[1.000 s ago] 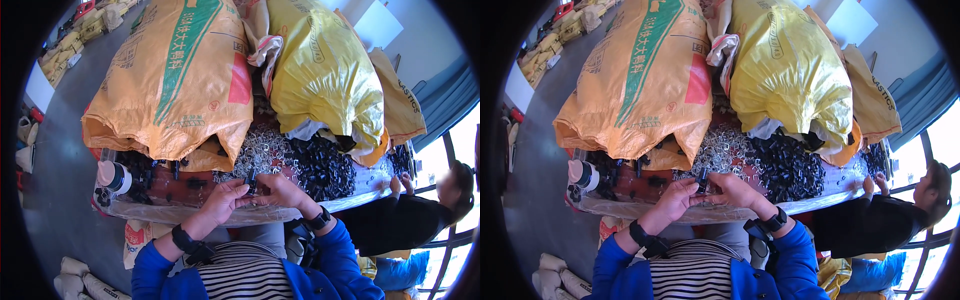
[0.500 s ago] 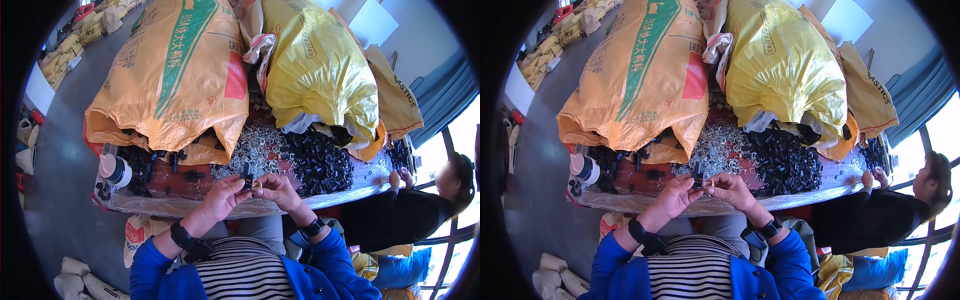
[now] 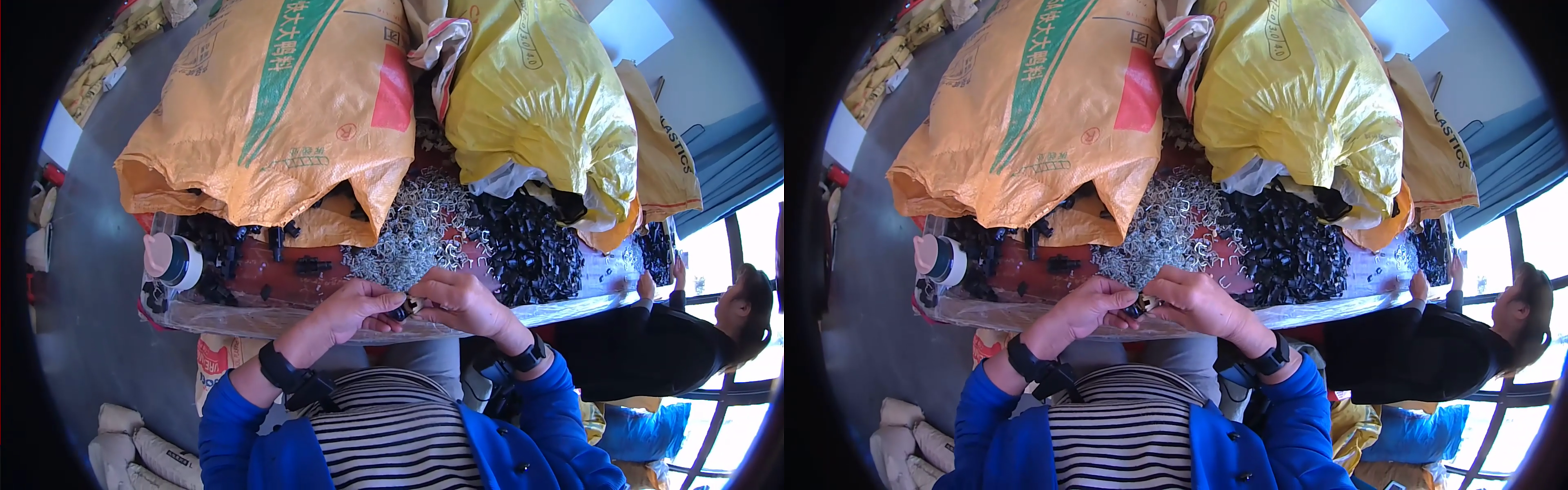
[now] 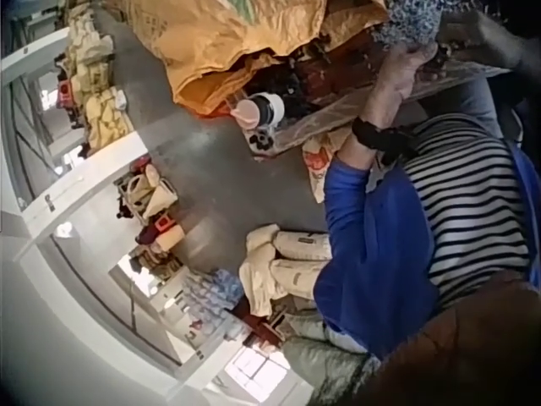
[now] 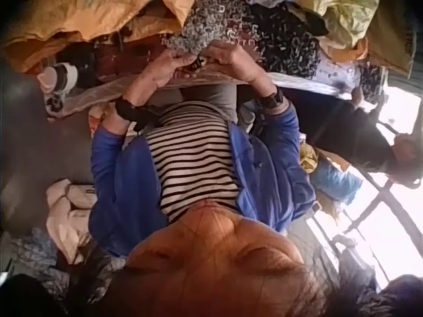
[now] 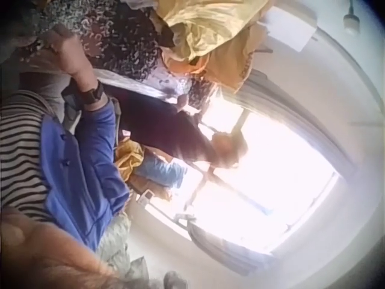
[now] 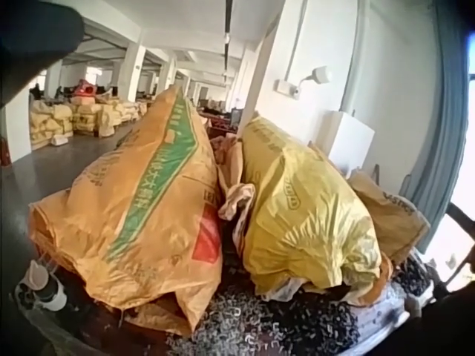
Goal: The person assembles components by hand, picking up a black plastic housing and inserting a small white part and a metal clip. They reach into a large bag to retrieve more white parts and continue fitting the inserts and clips into the housings.
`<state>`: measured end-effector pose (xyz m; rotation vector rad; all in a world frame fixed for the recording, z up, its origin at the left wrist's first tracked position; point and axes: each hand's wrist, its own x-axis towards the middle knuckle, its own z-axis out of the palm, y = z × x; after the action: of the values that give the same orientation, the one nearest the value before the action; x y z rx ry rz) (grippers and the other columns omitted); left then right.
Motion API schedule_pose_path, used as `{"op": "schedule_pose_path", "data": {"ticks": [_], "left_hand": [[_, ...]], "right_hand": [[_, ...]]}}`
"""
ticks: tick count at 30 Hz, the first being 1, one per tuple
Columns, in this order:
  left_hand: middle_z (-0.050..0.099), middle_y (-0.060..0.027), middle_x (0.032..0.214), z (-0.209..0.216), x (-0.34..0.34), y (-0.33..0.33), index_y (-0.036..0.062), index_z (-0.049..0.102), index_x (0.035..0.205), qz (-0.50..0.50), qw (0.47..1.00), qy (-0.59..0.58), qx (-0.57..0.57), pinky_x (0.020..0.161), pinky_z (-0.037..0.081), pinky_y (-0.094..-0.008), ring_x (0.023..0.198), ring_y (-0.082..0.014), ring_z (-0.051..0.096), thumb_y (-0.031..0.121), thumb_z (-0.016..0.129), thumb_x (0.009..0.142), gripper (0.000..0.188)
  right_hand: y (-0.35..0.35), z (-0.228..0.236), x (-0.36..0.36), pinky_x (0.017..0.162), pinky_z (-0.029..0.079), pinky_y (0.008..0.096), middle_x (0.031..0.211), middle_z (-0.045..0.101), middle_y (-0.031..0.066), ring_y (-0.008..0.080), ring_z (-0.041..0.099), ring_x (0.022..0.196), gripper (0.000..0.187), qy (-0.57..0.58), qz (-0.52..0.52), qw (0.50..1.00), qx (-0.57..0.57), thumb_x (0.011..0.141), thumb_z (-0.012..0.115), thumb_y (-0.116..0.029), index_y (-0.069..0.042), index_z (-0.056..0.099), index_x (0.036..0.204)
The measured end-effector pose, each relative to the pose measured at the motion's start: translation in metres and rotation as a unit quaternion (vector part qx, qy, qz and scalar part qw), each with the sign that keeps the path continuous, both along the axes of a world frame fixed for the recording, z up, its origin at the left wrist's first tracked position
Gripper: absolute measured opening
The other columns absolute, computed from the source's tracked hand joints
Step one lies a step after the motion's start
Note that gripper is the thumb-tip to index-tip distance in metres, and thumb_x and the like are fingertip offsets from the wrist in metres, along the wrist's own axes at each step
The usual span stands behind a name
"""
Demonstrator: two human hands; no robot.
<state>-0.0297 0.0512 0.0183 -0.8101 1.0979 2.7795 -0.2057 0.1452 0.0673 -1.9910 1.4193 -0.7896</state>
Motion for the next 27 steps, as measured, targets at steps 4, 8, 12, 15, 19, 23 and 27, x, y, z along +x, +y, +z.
{"op": "schedule_pose_path", "data": {"ticks": [4,8,12,15,19,23,27], "left_hand": [[0.06,-0.0063,0.076,-0.001,0.004,-0.001,0.0014,0.058,0.087,-0.034,0.999,-0.007,-0.018,0.053,0.047,-0.0186,0.062,-0.0144,0.06,0.029,0.059,0.075,0.03],[0.06,-0.0071,0.077,-0.001,0.006,0.005,0.0005,0.058,0.087,-0.063,0.998,-0.012,-0.021,0.052,0.047,-0.0177,0.062,-0.0138,0.06,0.029,0.061,0.074,0.031],[0.06,-0.0079,0.078,0.006,0.004,0.008,-0.0005,0.058,0.088,-0.101,0.994,0.001,-0.028,0.055,0.048,-0.0199,0.065,-0.0141,0.06,0.022,0.06,0.075,0.026],[0.06,-0.0079,0.078,0.006,0.002,0.007,-0.001,0.057,0.089,-0.105,0.994,0.016,-0.03,0.058,0.048,-0.021,0.066,-0.0141,0.06,0.017,0.058,0.075,0.023],[0.06,-0.008,0.078,0.0,0.002,0.004,-0.0019,0.057,0.09,-0.072,0.997,0.029,-0.027,0.061,0.048,-0.0212,0.067,-0.014,0.059,0.014,0.056,0.075,0.021],[0.06,-0.0089,0.078,-0.01,-0.007,0.001,-0.0027,0.056,0.09,-0.05,0.998,0.036,-0.015,0.061,0.048,-0.0211,0.068,-0.0146,0.059,0.014,0.056,0.076,0.022],[0.059,-0.0091,0.08,-0.015,-0.007,0.0,-0.0031,0.055,0.091,-0.016,0.999,0.042,0.023,0.06,0.048,-0.0204,0.069,-0.0148,0.06,0.015,0.058,0.076,0.024]], "right_hand": [[-0.004,0.005,0.001,0.055,0.043,0.0338,0.075,0.048,0.0091,0.0279,0.053,0.066,0.027,0.034,0.058,0.998,0.02,0.064,0.063,-0.008,-0.004,0.054,0.09],[-0.003,0.005,0.005,0.057,0.043,0.0304,0.077,0.051,0.0094,0.0268,0.053,0.067,0.031,0.07,0.101,0.992,0.03,0.06,0.068,-0.011,-0.002,0.054,0.087],[0.0,0.007,0.008,0.055,0.043,0.0296,0.076,0.051,0.0091,0.0254,0.054,0.066,0.033,0.036,0.094,0.995,0.015,0.06,0.069,-0.015,-0.002,0.055,0.086],[0.003,0.003,-0.008,0.056,0.043,0.0318,0.075,0.051,0.0096,0.0268,0.053,0.066,0.033,-0.051,0.054,0.996,0.055,0.06,0.069,-0.017,-0.003,0.055,0.087],[0.004,-0.033,-0.06,0.057,0.044,0.0328,0.076,0.053,0.0103,0.0279,0.054,0.066,0.023,0.078,-0.18,0.981,-0.011,0.063,0.063,-0.011,-0.003,0.056,0.084],[0.004,-0.08,-0.105,0.055,0.044,0.0319,0.077,0.052,0.0095,0.0271,0.054,0.064,0.016,0.257,-0.268,0.926,-0.075,0.067,0.058,-0.008,-0.002,0.055,0.082],[-0.007,-0.086,-0.105,0.055,0.044,0.0327,0.079,0.051,0.0088,0.0274,0.053,0.066,0.013,0.351,-0.243,0.9,-0.091,0.067,0.055,-0.006,-0.003,0.054,0.079]]}}
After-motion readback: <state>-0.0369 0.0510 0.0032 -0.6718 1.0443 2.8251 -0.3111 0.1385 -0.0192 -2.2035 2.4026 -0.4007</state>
